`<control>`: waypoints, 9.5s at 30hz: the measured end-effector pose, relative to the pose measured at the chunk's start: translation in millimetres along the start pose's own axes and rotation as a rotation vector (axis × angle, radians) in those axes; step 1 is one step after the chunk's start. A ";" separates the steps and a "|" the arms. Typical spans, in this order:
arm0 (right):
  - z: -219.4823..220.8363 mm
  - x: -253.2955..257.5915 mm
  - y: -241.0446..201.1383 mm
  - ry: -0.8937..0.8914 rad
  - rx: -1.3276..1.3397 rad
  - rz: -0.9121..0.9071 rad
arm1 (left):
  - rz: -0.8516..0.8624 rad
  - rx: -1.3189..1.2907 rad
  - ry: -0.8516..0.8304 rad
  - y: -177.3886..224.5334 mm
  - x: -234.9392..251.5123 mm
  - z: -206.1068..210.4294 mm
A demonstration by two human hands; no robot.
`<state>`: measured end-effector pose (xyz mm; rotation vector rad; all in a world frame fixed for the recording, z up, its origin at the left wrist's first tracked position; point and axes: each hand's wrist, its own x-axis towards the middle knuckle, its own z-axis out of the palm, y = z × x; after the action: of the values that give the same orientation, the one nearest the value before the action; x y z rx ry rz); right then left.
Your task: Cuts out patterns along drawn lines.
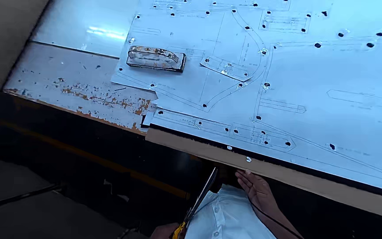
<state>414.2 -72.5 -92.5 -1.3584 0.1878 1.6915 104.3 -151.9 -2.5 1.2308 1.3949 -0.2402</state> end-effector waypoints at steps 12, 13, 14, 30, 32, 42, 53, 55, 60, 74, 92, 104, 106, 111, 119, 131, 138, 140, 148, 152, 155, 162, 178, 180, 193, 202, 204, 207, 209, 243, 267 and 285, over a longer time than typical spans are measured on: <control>53.9 20.9 12.7 0.165 0.019 -0.047 | -0.069 -0.118 0.014 49.2 77.8 22.5; 54.1 20.8 14.3 0.170 0.026 -0.049 | -0.075 -0.121 0.009 53.1 82.3 24.2; 54.5 20.6 15.9 0.171 0.035 -0.049 | -0.076 -0.121 0.007 57.0 85.9 25.9; 59.8 24.6 26.9 0.184 0.052 -0.109 | -0.102 -0.097 -0.005 61.1 96.0 27.4; 60.0 23.5 27.7 0.191 0.046 -0.112 | -0.110 -0.136 0.030 58.0 96.3 29.8; 62.2 22.7 27.5 0.209 0.041 -0.123 | -0.148 -0.140 -0.004 65.0 96.1 15.1; 54.2 18.9 25.1 0.148 -0.013 -0.077 | -0.157 -0.148 0.055 75.1 103.6 13.5; 40.6 11.0 19.1 0.009 -0.186 -0.008 | -0.164 -0.148 0.061 76.7 101.8 11.3; 1.5 -22.4 -7.9 -0.259 -0.919 -0.544 | -0.167 -0.170 0.068 78.0 101.3 13.3; 7.8 94.1 -60.9 0.036 -1.856 -1.176 | -0.216 -0.293 0.079 79.7 101.3 23.0; 9.2 94.2 -62.9 0.035 -1.924 -1.140 | -0.237 -0.298 0.085 79.4 101.4 18.9; 9.3 93.6 -62.9 0.042 -1.943 -1.130 | -0.280 -0.162 0.048 84.8 99.8 10.3; 9.3 93.5 -63.4 0.035 -1.945 -1.131 | -0.296 -0.090 0.026 89.2 100.5 6.6; 10.7 90.0 -65.7 0.024 -1.941 -1.116 | -0.246 -0.045 0.054 92.3 106.9 6.6; 9.2 85.0 -67.2 -0.104 -1.927 -1.155 | -0.248 -0.061 0.093 96.3 105.5 9.1; 12.4 84.5 -67.4 -0.147 -2.001 -1.090 | -0.304 -0.119 0.142 100.4 102.8 20.5; 11.9 84.6 -67.6 -0.152 -1.985 -1.103 | -0.297 -0.179 0.164 98.7 101.9 27.4; 11.4 86.7 -67.2 -0.146 -1.978 -1.126 | -0.293 -0.187 0.170 98.1 102.7 28.7; 11.6 85.9 -68.3 -0.167 -1.987 -1.101 | -0.293 -0.211 0.184 99.6 102.9 30.7; 10.2 87.5 -68.2 -0.173 -1.991 -1.103 | -0.324 -0.189 0.162 103.7 103.0 29.0; 10.7 87.1 -68.5 -0.167 -1.985 -1.099 | -0.337 -0.169 0.158 107.3 104.2 28.1; 11.0 86.3 -68.9 -0.174 -1.994 -1.087 | -0.361 -0.174 0.153 113.4 106.3 27.5; 11.8 87.2 -69.1 -0.179 -1.977 -1.095 | -0.394 -0.217 0.170 112.6 104.4 26.8; 12.1 86.9 -69.0 -0.182 -1.977 -1.094 | -0.393 -0.213 0.180 112.6 103.5 26.9; 11.4 86.1 -69.5 -0.196 -1.961 -1.098 | -0.425 -0.143 0.161 125.1 106.4 23.4; 11.9 85.1 -70.8 -0.206 -1.957 -1.079 | -0.432 -0.166 0.199 131.0 108.8 25.2; 11.5 85.3 -71.0 -0.210 -1.955 -1.077 | -0.435 -0.160 0.202 131.0 108.3 24.8; 11.6 85.1 -70.9 -0.207 -1.961 -1.084 | -0.425 -0.142 0.218 130.0 107.9 25.6; 11.7 85.5 -70.6 -0.203 -1.960 -1.091 | -0.424 -0.133 0.225 130.4 107.6 25.6; 14.6 86.2 -70.7 -0.193 -1.951 -1.092 | -0.461 -0.180 0.234 135.7 102.3 19.4; 14.4 86.7 -70.4 -0.192 -1.958 -1.088 | -0.382 -0.118 0.285 127.7 107.4 20.8; 13.4 88.5 -68.7 -0.189 -1.940 -1.120 | -0.380 -0.204 0.262 125.9 111.3 19.3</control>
<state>458.1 23.0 -133.0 -1.7345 -2.3439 0.5689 240.0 -56.7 -35.8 0.8433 1.8327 -0.1959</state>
